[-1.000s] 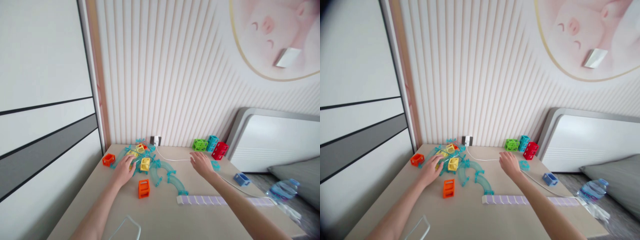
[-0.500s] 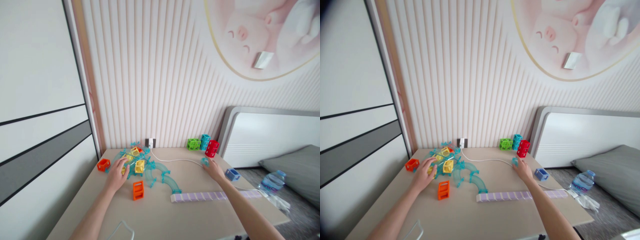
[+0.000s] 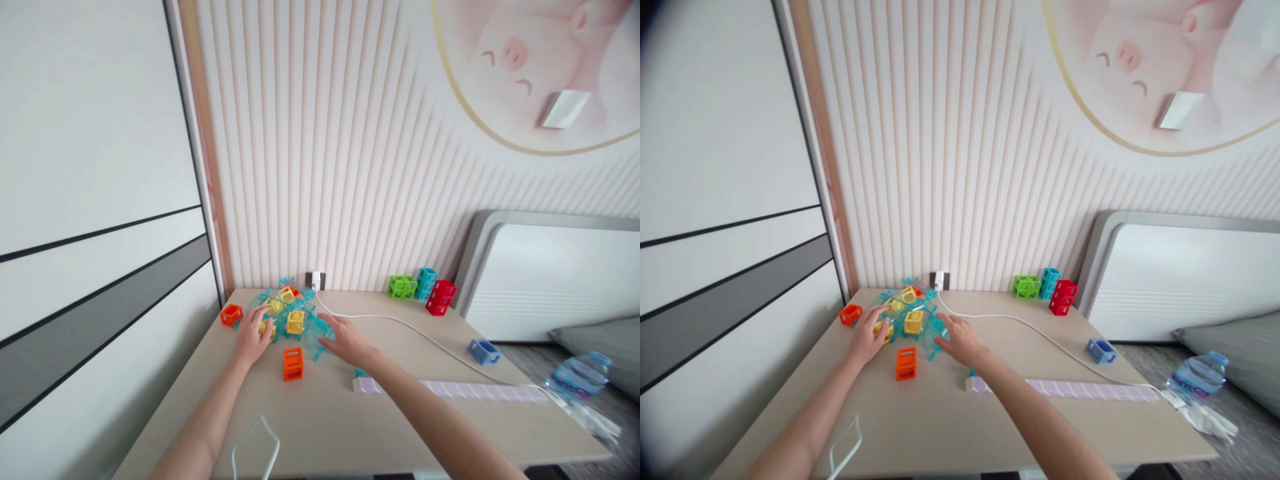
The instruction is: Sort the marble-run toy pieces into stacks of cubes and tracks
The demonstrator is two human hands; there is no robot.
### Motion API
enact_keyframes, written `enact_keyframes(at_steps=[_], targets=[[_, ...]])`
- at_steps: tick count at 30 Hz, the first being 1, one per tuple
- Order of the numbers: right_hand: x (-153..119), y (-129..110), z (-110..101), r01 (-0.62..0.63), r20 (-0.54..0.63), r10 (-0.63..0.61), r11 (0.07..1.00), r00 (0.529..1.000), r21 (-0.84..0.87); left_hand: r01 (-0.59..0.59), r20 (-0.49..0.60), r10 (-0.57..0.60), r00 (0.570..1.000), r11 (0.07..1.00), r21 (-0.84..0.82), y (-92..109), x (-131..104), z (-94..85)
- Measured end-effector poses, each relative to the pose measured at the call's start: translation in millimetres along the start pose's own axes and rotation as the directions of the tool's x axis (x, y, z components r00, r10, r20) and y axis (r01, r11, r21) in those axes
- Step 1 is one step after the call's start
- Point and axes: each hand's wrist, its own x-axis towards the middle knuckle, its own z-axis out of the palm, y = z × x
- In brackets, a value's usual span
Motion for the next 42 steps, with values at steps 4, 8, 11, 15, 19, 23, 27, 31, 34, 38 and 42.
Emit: enact_keyframes(at_steps=[4, 8, 11, 15, 19, 23, 27, 31, 34, 38, 42], targets=[[20, -10, 12, -0.063, -0.043, 0.064, 0.998, 0.997, 0.015, -0.001, -0.016, 0.001, 1.0, 1.0, 0.001, -1, 0, 0.5], [42, -11, 24, -0.171, -0.087, 0.171, 0.985, 0.981, 0.016, -0.005, -0.016, 0.005, 1.0, 1.0, -0.013, -2, -1, 2.2], [58, -12, 33, -0.191, -0.089, 0.191, 0.982, 0.978, 0.003, -0.006, -0.007, 0.006, 1.0, 1.0, -0.019, -3, -2, 2.7], [54, -7, 34, -0.144, -0.11, 0.138, 0.989, 0.984, -0.044, -0.022, 0.001, 0.022, 1.0, 0.999, -0.026, -5, -2, 3.0], [15, 17, 21, -0.087, -0.181, 0.065, 0.989, 0.981, -0.121, -0.048, 0.011, 0.048, 0.999, 0.998, -0.035, -8, -1, 3.8], [-37, 71, -8, -0.196, -0.299, 0.127, 0.957, 0.946, -0.212, -0.069, 0.03, 0.07, 0.997, 0.997, -0.041, -10, -3, 5.0], [-88, 142, -53, -0.523, -0.481, 0.369, 0.819, 0.795, -0.237, -0.089, 0.052, 0.091, 0.995, 0.995, -0.039, -10, -4, 7.1], [-138, 196, -88, -0.794, -0.597, 0.581, 0.585, 0.554, -0.167, -0.106, 0.058, 0.108, 0.992, 0.994, -0.031, -8, -4, 9.0], [-165, 215, -97, -0.871, -0.59, 0.673, 0.479, 0.446, -0.113, -0.121, 0.064, 0.122, 0.99, 0.993, -0.012, -7, -4, 8.3], [-172, 214, -98, -0.847, -0.569, 0.67, 0.523, 0.476, -0.093, -0.121, 0.06, 0.12, 0.991, 0.993, 0.011, -4, -3, 4.8], [-141, 178, -86, -0.676, -0.56, 0.509, 0.726, 0.653, -0.127, -0.119, 0.025, 0.118, 0.993, 0.992, 0.035, 10, 1, -1.4]])
